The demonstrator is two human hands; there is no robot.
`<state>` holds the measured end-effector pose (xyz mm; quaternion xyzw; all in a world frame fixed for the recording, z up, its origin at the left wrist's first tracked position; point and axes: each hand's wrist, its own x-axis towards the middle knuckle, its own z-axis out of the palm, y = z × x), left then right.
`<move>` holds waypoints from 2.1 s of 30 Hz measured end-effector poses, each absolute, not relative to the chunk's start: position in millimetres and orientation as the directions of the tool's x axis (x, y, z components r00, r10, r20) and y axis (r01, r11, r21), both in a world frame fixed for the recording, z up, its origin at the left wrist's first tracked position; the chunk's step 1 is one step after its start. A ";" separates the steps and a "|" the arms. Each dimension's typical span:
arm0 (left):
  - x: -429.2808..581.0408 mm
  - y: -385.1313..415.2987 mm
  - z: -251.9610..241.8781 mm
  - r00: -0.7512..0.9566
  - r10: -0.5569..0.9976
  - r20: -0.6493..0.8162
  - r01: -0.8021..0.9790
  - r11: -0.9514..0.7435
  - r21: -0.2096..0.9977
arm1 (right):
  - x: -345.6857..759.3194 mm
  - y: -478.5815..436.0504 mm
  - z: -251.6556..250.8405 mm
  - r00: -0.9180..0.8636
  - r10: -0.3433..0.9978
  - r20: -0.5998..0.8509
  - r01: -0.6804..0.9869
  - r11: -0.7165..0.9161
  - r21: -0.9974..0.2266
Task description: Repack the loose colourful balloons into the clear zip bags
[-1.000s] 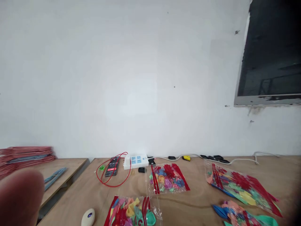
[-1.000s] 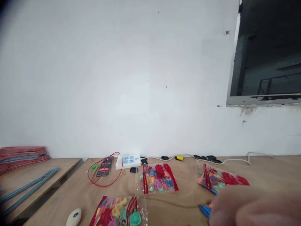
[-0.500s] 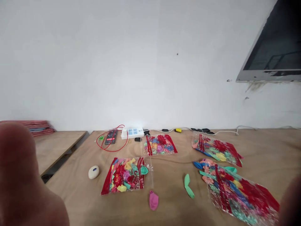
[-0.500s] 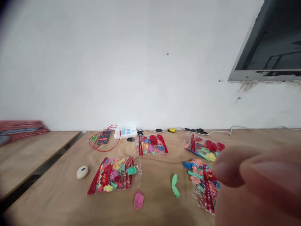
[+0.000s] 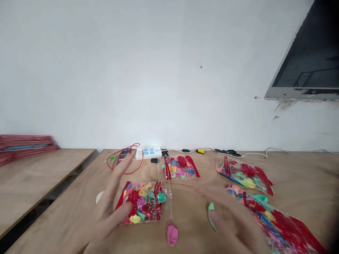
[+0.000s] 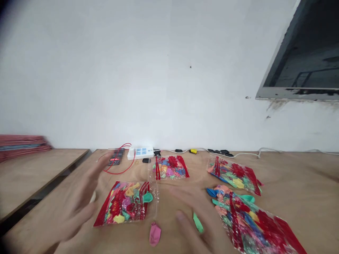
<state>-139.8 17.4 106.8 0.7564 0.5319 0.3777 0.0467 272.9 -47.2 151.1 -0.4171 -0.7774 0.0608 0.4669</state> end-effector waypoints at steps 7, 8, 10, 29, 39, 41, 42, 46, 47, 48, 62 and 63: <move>-139.1 74.7 26.5 0.322 0.865 0.385 0.711 -0.490 0.505 | 227.8 -17.0 49.7 -0.484 0.841 0.241 0.730 0.540 -0.418; -143.2 77.6 14.5 0.309 0.875 0.373 0.711 -0.474 0.520 | 222.0 -16.9 40.2 -0.476 0.853 0.215 0.755 0.522 -0.397; -149.1 78.6 0.6 0.287 0.884 0.368 0.700 -0.457 0.549 | 212.4 -16.6 30.0 -0.467 0.865 0.183 0.783 0.501 -0.369; -149.7 76.0 -3.5 0.278 0.910 0.307 0.704 -0.410 0.580 | 359.0 9.8 29.6 -0.052 0.944 0.325 0.902 0.184 -0.391; -152.4 75.8 -10.7 0.250 0.910 0.331 0.716 -0.404 0.570 | 340.5 -14.7 -5.4 -0.146 0.937 0.318 0.922 0.245 -0.299; -151.9 75.4 -9.2 0.258 0.908 0.331 0.712 -0.410 0.570 | 337.0 -12.3 -14.5 -0.131 0.935 0.330 0.914 0.243 -0.326; -151.5 75.1 -8.0 0.258 0.908 0.330 0.713 -0.410 0.569 | 335.3 -10.3 -17.2 -0.125 0.935 0.333 0.905 0.245 -0.348; -149.9 74.3 -3.2 0.258 0.914 0.311 0.725 -0.397 0.563 | 327.5 -0.1 -12.8 -0.108 0.954 0.280 0.862 0.230 -0.451; -149.7 74.3 -2.4 0.262 0.916 0.305 0.728 -0.395 0.561 | 325.0 2.5 -8.5 -0.105 0.959 0.263 0.849 0.224 -0.478; -149.5 74.3 -1.8 0.266 0.917 0.298 0.729 -0.393 0.560 | 322.1 5.0 -3.3 -0.100 0.963 0.251 0.834 0.219 -0.507; -148.9 73.4 -0.1 0.289 0.914 0.284 0.724 -0.402 0.561 | 213.5 55.9 63.0 -0.305 0.911 0.277 0.221 0.351 -0.910; -148.9 73.4 -0.1 0.293 0.913 0.285 0.724 -0.406 0.558 | 205.8 59.6 61.4 -0.340 0.904 0.260 0.166 0.330 -0.929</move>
